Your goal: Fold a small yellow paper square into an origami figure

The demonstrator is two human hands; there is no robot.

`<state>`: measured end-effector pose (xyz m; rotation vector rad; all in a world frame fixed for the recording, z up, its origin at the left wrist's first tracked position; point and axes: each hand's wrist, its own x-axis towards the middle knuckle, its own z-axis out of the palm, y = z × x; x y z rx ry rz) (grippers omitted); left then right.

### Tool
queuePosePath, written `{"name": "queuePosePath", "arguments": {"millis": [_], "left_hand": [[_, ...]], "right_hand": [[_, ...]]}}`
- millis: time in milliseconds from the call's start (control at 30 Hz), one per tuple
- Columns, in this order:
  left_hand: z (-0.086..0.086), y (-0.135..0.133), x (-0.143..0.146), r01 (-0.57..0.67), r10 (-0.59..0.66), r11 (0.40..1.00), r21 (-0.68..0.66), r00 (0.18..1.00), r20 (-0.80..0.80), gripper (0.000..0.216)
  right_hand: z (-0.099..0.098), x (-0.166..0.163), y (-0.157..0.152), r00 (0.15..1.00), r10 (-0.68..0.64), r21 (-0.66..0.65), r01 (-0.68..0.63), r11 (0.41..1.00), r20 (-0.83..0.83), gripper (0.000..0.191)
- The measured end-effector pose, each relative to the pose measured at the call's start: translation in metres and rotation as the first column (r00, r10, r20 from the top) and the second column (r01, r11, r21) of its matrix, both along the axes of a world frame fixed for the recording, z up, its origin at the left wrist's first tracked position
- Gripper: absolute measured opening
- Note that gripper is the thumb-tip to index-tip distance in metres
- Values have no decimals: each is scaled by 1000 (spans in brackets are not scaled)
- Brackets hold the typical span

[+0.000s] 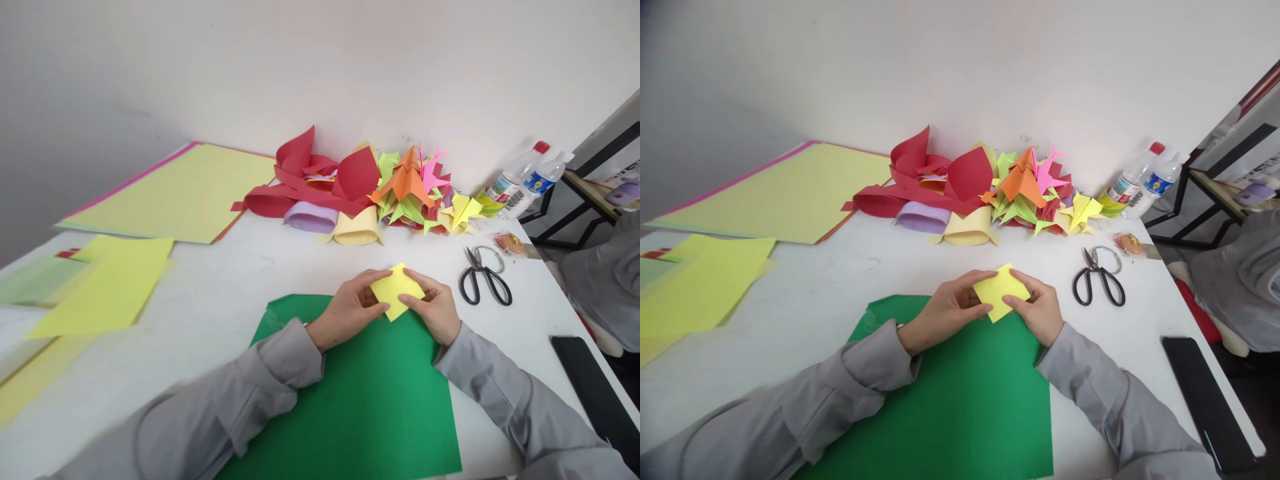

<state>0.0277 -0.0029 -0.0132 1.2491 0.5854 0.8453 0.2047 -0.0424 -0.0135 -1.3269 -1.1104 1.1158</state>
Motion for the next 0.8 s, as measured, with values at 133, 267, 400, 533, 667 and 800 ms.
{"name": "queuePosePath", "arguments": {"millis": [133, 267, 400, 533, 667, 800], "left_hand": [[0, 0, 0, 6, -7, 1000, 27, 1000, 18, 54], [3, 0, -2, 66, -65, 994, 84, 998, -19, 53], [4, 0, -2, 79, -76, 993, 84, 996, -38, 53], [4, 0, -2, 82, -80, 994, 66, 997, -22, 55], [5, 1, -3, 92, -90, 994, 60, 995, -29, 55], [6, 2, -4, 37, -36, 999, 25, 998, -59, 40]], "right_hand": [[3, 0, 0, 999, 28, 8, -28, 1000, 18, 53], [4, -1, -1, 997, 68, 74, -70, 995, 33, 40], [2, -1, -1, 998, 58, 42, -57, 997, -20, 37], [-1, 0, 0, 996, 43, 32, -40, 999, -80, 31], [-2, 1, 1, 987, 22, 13, -20, 1000, -157, 47], [1, 3, 1, 982, 70, -2, -72, 997, -173, 64]]}}
